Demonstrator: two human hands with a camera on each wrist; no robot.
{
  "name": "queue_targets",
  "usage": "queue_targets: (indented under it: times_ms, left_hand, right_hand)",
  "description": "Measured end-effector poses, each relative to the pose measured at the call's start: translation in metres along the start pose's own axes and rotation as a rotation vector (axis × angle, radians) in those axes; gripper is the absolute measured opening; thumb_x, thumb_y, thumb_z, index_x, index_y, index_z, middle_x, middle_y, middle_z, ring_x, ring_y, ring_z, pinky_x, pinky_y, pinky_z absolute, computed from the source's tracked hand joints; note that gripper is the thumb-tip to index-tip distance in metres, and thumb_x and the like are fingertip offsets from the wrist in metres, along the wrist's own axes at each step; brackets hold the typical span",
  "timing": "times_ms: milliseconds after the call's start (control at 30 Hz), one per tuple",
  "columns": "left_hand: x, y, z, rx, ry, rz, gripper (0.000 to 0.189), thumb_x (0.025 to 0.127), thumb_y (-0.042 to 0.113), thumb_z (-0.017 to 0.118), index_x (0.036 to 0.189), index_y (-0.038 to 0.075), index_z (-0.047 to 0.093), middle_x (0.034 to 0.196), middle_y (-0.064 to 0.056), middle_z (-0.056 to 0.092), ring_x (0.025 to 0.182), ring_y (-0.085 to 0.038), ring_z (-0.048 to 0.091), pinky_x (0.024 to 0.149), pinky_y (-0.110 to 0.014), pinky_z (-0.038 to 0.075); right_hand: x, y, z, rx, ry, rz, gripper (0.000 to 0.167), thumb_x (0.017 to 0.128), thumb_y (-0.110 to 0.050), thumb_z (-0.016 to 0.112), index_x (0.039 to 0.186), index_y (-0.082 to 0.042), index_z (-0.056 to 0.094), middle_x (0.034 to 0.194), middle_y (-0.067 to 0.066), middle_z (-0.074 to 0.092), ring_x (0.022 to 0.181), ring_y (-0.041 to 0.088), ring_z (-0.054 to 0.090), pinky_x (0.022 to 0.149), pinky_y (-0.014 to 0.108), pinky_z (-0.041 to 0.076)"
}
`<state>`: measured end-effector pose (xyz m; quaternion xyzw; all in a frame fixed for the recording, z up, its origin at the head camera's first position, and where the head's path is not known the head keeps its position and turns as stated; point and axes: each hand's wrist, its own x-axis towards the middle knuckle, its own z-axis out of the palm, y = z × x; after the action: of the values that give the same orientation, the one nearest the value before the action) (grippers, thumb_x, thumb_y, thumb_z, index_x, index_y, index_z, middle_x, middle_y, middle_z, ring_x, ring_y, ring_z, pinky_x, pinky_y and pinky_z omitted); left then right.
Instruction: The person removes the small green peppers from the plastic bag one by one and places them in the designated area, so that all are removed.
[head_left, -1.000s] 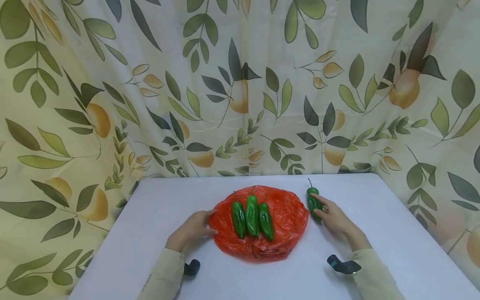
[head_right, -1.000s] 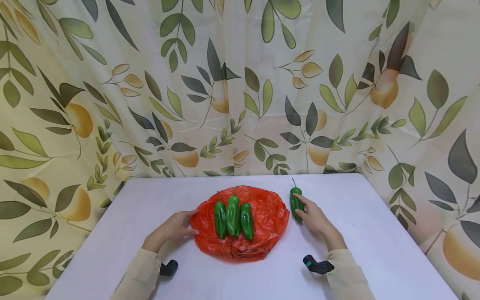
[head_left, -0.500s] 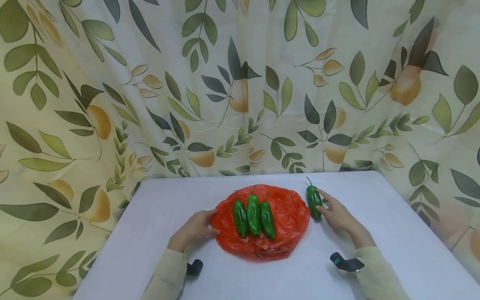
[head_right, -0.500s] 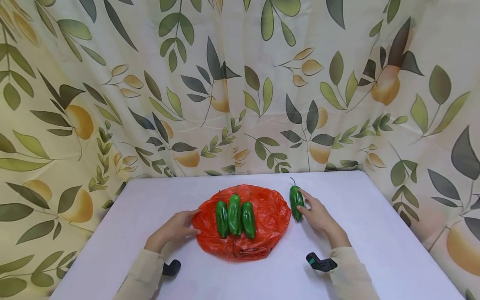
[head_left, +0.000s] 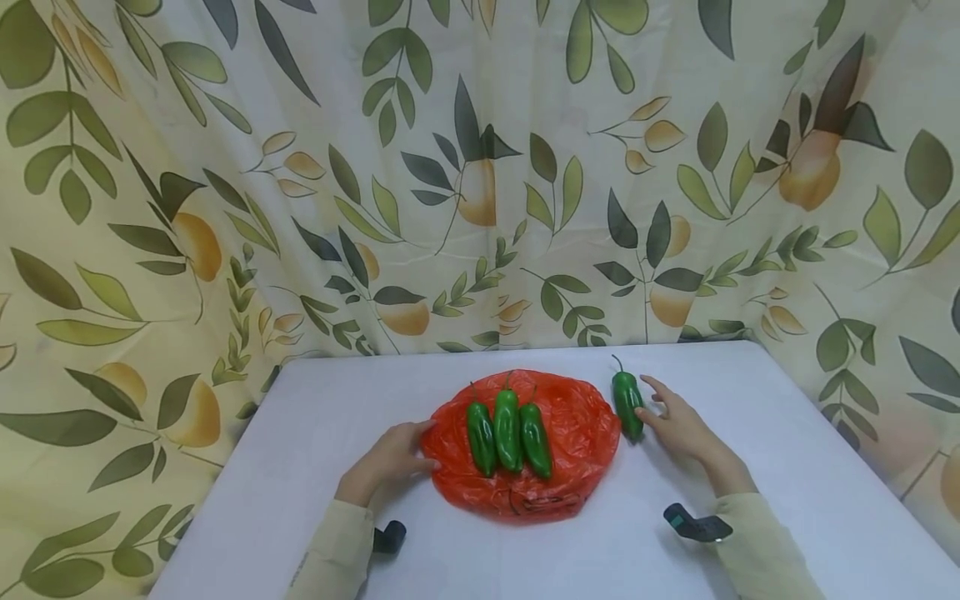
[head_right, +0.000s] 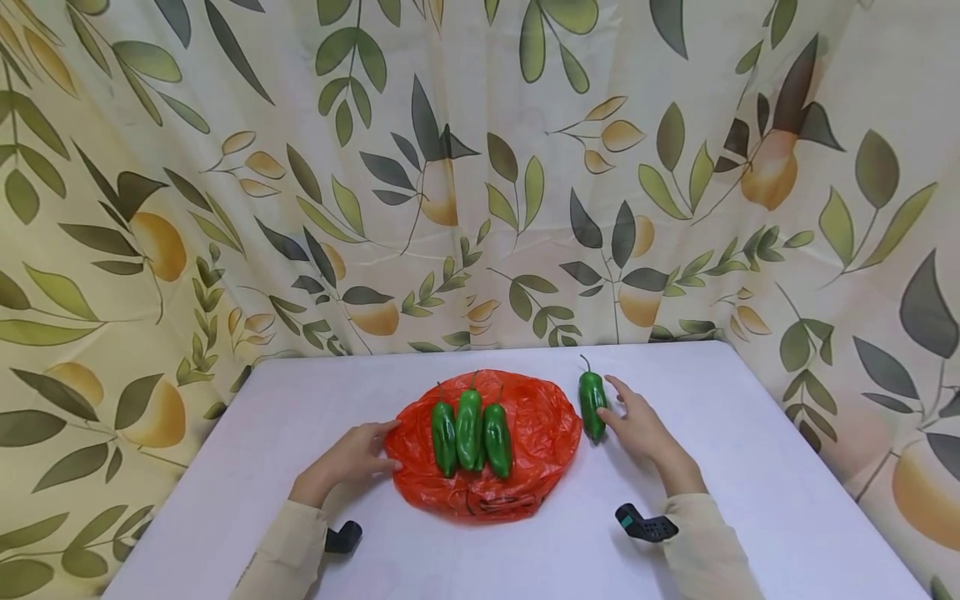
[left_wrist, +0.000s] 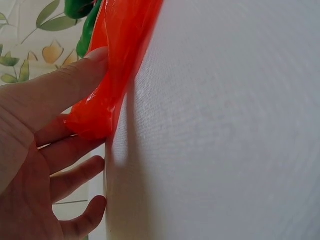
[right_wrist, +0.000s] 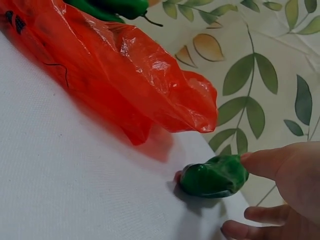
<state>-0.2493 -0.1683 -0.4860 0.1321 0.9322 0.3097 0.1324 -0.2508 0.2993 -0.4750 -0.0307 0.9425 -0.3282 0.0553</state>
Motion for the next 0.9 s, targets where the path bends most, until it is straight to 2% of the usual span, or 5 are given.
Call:
queue_targets:
  times_ms: [367, 633, 900]
  left_hand:
    - [-0.003, 0.003, -0.001, -0.012, 0.013, 0.0, 0.075, 0.083, 0.022, 0.083, 0.149, 0.008, 0.05, 0.145, -0.012, 0.059, 0.136, -0.035, 0.052, 0.111, -0.055, 0.047]
    - [-0.003, 0.003, -0.003, -0.006, 0.016, -0.023, 0.075, 0.083, 0.024, 0.083, 0.149, 0.011, 0.05, 0.146, -0.01, 0.059, 0.137, -0.033, 0.052, 0.112, -0.055, 0.047]
    - [-0.001, 0.001, 0.0, 0.0, 0.018, -0.012, 0.075, 0.083, 0.02, 0.083, 0.149, 0.008, 0.051, 0.147, -0.012, 0.058, 0.139, -0.035, 0.05, 0.113, -0.056, 0.045]
  right_hand:
    - [0.0, -0.007, -0.008, 0.021, 0.045, 0.0, 0.074, 0.104, -0.032, 0.053, 0.16, -0.001, 0.014, 0.148, 0.044, 0.032, 0.125, 0.062, 0.05, 0.094, 0.069, 0.052]
    - [-0.004, -0.022, -0.011, 0.018, 0.086, -0.043, 0.072, 0.102, -0.026, 0.056, 0.158, -0.001, 0.019, 0.147, 0.042, 0.035, 0.12, 0.056, 0.053, 0.089, 0.063, 0.057]
    - [-0.007, -0.041, -0.008, 0.03, 0.115, -0.077, 0.071, 0.102, -0.023, 0.057, 0.159, -0.004, 0.02, 0.149, 0.038, 0.036, 0.124, 0.052, 0.05, 0.089, 0.058, 0.059]
